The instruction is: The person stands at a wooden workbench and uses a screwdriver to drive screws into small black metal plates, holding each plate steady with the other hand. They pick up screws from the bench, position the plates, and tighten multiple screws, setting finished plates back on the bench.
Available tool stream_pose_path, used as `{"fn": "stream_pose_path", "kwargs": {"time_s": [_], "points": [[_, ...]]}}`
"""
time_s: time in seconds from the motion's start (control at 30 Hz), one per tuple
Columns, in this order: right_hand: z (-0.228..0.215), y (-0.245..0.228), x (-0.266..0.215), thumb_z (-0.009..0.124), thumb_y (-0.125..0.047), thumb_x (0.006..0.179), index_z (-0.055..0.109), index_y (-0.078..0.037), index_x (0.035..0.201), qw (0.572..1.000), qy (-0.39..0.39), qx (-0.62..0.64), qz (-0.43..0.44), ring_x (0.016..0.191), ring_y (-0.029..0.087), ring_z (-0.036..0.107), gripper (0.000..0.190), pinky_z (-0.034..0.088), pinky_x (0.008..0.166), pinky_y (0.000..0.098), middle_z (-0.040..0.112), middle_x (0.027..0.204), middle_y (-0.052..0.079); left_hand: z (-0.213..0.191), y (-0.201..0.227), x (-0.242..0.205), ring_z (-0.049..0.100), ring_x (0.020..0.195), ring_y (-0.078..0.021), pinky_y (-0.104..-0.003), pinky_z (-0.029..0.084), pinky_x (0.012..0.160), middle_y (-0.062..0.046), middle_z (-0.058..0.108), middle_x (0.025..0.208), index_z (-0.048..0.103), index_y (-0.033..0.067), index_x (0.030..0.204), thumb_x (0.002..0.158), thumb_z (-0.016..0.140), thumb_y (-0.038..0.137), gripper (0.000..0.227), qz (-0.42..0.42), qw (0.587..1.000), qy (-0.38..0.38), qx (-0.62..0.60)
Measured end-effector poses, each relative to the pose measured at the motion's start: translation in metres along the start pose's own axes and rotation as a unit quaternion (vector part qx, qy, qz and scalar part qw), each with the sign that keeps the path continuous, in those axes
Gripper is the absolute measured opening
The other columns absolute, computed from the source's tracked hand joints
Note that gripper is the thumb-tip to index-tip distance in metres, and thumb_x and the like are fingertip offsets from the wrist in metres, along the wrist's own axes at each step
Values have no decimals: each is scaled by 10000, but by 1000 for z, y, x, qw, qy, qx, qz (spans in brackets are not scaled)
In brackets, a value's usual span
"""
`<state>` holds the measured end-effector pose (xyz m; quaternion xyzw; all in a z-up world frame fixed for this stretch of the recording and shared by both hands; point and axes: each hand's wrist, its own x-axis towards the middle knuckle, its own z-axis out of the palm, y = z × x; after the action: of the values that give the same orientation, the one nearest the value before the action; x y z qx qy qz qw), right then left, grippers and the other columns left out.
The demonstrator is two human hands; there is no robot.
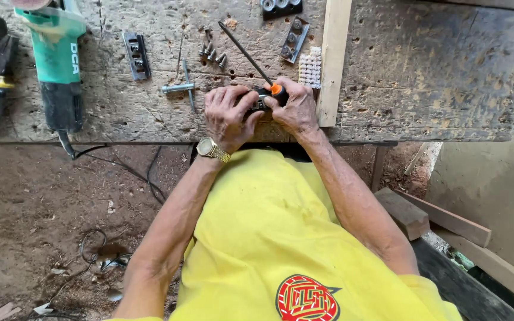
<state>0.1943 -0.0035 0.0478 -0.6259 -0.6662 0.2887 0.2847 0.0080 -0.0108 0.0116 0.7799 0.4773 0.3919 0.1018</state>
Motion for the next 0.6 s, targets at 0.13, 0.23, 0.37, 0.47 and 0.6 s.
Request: {"fn": "stream_pose_path", "kwargs": {"time_s": [0.13, 0.23, 0.37, 0.47, 0.6], "points": [[3, 7, -16, 859, -158, 797, 648, -126, 856, 1000, -2, 12, 6, 648, 368, 680, 221, 536, 637, 401, 661, 690, 119, -4, 12, -16, 640, 1059, -334, -495, 451, 908, -102, 652, 1162, 702, 163, 919, 944, 755, 387, 232, 41, 999, -6, -21], [3, 2, -7, 864, -160, 798, 654, -137, 843, 1000, 10, 19, -2, 651, 365, 684, 216, 532, 628, 379, 654, 682, 118, -1, 7, -12, 644, 1097, -345, -503, 450, 934, -113, 665, 1186, 700, 153, 866, 975, 742, 302, 190, 61, 998, 14, -1], [4, 7, -12, 859, -132, 794, 701, -169, 893, 1000, 10, 18, 2, 677, 351, 706, 190, 545, 653, 361, 681, 709, 106, 4, 6, -18, 652, 1108, -343, -513, 456, 953, -118, 687, 1191, 718, 146, 862, 940, 797, 274, 169, 71, 997, 33, 5], [2, 1, -14, 859, -120, 791, 701, -149, 929, 1000, 16, 25, 7, 747, 393, 720, 212, 562, 670, 412, 710, 776, 144, 4, 7, -16, 657, 1092, -333, -513, 458, 958, -106, 697, 1173, 708, 147, 844, 920, 817, 266, 178, 65, 997, 45, 4], [-22, -13, -27, 847, -91, 850, 695, -130, 1158, 998, 13, 34, -49, 836, 366, 751, 346, 614, 736, 428, 764, 954, 153, 6, 7, -14, 652, 1100, -313, -508, 450, 966, -84, 699, 1177, 702, 154, 855, 941, 804, 288, 189, 59, 997, 52, 3]]}}
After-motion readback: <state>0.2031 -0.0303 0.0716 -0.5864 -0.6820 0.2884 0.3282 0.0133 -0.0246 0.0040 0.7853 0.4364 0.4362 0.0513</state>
